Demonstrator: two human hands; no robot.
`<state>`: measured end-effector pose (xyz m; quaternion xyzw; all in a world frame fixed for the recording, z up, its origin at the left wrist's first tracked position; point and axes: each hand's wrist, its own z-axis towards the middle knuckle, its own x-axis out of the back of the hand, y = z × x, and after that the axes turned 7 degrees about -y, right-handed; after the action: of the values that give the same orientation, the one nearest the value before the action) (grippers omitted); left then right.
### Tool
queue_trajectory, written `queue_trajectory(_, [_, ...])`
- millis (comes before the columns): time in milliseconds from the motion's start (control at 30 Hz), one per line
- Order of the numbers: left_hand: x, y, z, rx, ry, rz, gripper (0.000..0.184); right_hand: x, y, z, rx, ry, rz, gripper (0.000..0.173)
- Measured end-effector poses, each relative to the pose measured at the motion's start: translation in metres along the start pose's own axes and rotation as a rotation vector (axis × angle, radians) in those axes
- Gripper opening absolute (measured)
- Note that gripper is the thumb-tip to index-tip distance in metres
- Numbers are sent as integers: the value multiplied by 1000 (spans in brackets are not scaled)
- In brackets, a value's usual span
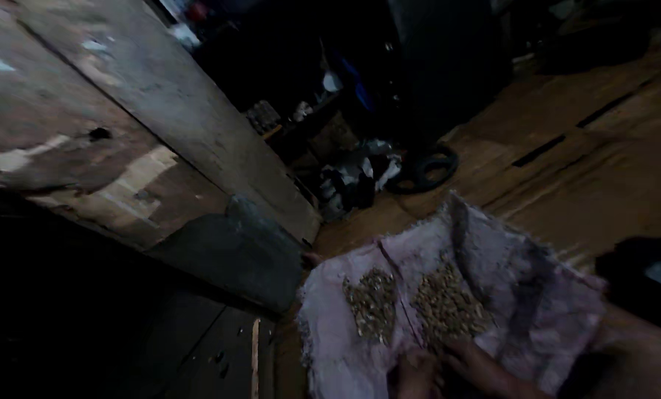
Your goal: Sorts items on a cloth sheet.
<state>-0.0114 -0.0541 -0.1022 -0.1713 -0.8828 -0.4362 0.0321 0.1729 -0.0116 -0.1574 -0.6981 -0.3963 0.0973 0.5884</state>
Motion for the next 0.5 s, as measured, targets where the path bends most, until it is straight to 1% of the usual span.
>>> queue_trajectory(67, [3,3,-2,20,-24,-22,32,5,-10,-6,-24,-16,51,36])
queue_trajectory(133, [3,12,-6,23,-29,-49,29,10,-19,-8,-6,-21,71,34])
queue_trajectory(300, [6,19,-4,-19,-17,-47,26,12,-24,-9,12,7,45,34])
queue_trajectory(500, [5,35,-5,-31,-20,-66,24,17,-31,-10,4,33,118,32])
